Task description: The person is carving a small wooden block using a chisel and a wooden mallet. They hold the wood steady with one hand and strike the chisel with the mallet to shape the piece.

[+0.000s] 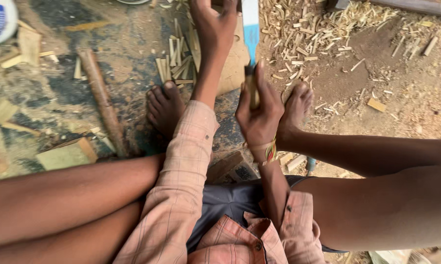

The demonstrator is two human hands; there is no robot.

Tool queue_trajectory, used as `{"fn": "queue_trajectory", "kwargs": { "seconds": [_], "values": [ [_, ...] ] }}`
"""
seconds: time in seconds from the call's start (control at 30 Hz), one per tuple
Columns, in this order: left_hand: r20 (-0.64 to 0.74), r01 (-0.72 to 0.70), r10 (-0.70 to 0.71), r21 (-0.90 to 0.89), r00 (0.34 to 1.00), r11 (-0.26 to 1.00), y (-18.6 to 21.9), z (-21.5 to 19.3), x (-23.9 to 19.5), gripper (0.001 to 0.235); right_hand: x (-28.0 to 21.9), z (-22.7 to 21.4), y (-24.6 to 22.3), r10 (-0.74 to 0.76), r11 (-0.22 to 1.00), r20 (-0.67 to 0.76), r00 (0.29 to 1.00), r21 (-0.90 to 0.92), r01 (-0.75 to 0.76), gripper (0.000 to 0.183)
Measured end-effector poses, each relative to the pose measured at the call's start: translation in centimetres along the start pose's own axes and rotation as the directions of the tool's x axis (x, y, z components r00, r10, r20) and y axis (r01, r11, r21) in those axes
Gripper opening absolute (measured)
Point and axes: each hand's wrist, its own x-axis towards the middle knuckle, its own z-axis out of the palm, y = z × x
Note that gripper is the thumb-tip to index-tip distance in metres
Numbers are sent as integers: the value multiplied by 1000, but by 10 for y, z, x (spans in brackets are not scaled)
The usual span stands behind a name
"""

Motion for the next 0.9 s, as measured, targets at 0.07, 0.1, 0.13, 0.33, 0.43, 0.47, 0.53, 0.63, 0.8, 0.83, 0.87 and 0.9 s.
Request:
{"fn": "queue_trajectory", "kwargs": {
  "seconds": [0.07, 0.1, 0.13, 0.33, 0.43, 0.47, 0.53, 0.63, 0.8, 0.83, 0.87, 0.9],
  "values": [
    [42, 85, -83, -61, 996, 995, 7, -2, 6, 28, 3, 8, -1, -81, 997, -23, 996, -3, 81, 49],
    [34, -34, 35, -19, 999, 999, 12, -6, 10, 21, 6, 12, -3, -80, 997, -44, 996, 6, 80, 49],
    [31, -153, 152, 23, 988, 988, 18, -11, 13, 14, 10, 15, -6, -78, 997, -64, 995, 16, 79, 49],
    [107, -26, 36, -86, 994, 996, 46, -12, 21, 14, 11, 14, -20, -301, 953, -205, 931, -89, 289, 48],
    [59, -133, 126, 154, 990, 979, 52, -15, 16, 15, 14, 4, -21, 297, 869, 71, 952, 393, -300, 55],
    [53, -178, 170, 247, 984, 953, 54, -15, 18, 15, 15, 1, -23, 249, 844, 73, 966, 472, -253, 54],
    [70, -71, 66, 76, 995, 995, 57, -13, 20, 11, 11, -10, -23, 158, 774, 74, 985, 610, -170, 54],
    [30, -114, 111, 160, 993, 981, 60, -11, 16, 13, 4, -29, -26, 76, 915, 31, 997, 396, -82, 57],
    [9, -199, 202, 213, 979, 957, 58, -10, 8, 16, -8, -47, -20, 90, 955, -30, 996, 286, -77, 52],
    [7, -197, 202, 251, 979, 948, 57, -10, 7, 17, -9, -49, -17, 51, 979, -58, 997, 200, -39, 51],
    [6, -195, 202, 287, 979, 938, 57, -11, 6, 18, -9, -49, -14, 125, 959, -41, 991, 261, -110, 52],
    [-1, -186, 192, 259, 981, 948, 56, -11, 4, 16, -8, -47, -11, 197, 930, -17, 980, 319, -182, 53]
  ]
}}
